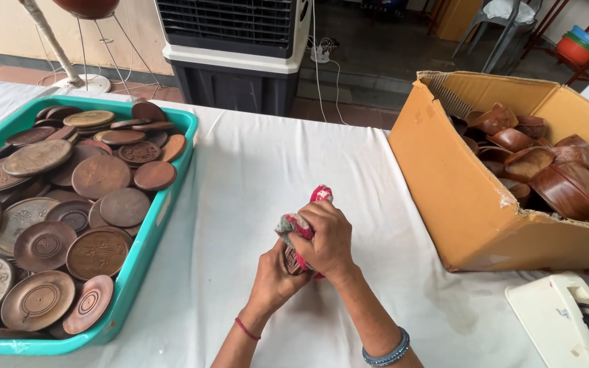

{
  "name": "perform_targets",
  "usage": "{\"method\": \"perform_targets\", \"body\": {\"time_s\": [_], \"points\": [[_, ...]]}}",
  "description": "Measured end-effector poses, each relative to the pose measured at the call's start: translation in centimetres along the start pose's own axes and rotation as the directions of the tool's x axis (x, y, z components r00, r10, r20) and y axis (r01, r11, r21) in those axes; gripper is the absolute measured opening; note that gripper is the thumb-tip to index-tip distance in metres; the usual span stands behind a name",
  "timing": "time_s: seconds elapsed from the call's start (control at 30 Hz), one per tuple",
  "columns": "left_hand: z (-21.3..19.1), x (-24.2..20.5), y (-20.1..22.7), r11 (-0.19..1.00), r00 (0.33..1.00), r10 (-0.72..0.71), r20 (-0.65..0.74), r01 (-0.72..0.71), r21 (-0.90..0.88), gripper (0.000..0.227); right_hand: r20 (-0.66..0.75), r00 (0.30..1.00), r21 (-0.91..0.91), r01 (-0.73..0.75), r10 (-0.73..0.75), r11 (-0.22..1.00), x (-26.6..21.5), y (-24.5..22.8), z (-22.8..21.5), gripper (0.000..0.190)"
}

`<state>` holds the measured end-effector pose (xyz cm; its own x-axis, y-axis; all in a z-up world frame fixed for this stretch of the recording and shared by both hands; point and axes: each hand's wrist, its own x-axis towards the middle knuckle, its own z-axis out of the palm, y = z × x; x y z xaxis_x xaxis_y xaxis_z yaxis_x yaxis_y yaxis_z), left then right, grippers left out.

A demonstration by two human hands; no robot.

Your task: Cleaning and polishing small wooden bowls and decorative carved disks with a cloth.

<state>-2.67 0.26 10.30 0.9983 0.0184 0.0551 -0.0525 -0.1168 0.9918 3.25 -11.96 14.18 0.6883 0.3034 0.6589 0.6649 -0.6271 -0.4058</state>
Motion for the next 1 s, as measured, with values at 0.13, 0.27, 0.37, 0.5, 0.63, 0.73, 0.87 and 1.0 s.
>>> {"method": "perform_targets", "body": {"time_s": [0.13,0.27,0.37,0.5,0.63,0.73,0.87,1.0], "points": [[0.0,0.0,-0.6,1.000,1.000,-0.015,0.009,0.015,0.011,0.043,-0.015,0.996,0.059,-0.088,0.089,0.994,0.3,1.6,0.3,0.020],[-0.1,-0.2,-1.2,0.997,1.000,0.019,-0.005,-0.018,0.079,0.039,0.105,0.934,0.329,-0.356,0.341,0.875,0.3,5.1,0.5,0.022],[-0.1,-0.1,-1.6,0.993,0.999,0.030,0.024,-0.032,0.114,0.038,0.278,0.824,0.600,-0.551,0.494,0.580,-0.7,8.7,1.7,0.027],[-0.3,0.3,-2.8,0.997,0.997,0.061,0.051,-0.063,0.041,0.047,0.492,0.551,0.747,-0.664,0.674,-0.003,-3.1,12.2,5.1,0.032],[0.0,1.4,-7.6,0.981,0.987,0.157,0.023,-0.153,-0.121,0.065,0.491,0.507,0.828,-0.525,0.708,-0.198,-4.3,13.3,6.8,0.033],[0.1,1.9,-8.4,0.977,0.944,0.208,-0.257,-0.214,0.005,0.080,0.278,0.667,0.954,-0.275,0.692,-0.118,-4.7,11.3,6.2,0.032],[-1.0,2.2,-7.2,0.789,0.920,-0.366,-0.138,0.228,-0.571,0.090,0.014,0.843,0.974,-0.134,0.538,0.185,-5.0,10.0,4.7,0.018],[-2.3,2.2,-6.3,0.549,0.958,-0.275,0.078,0.223,-0.805,0.089,0.168,0.891,0.843,-0.351,0.421,0.407,-3.9,8.2,3.3,0.016]]}}
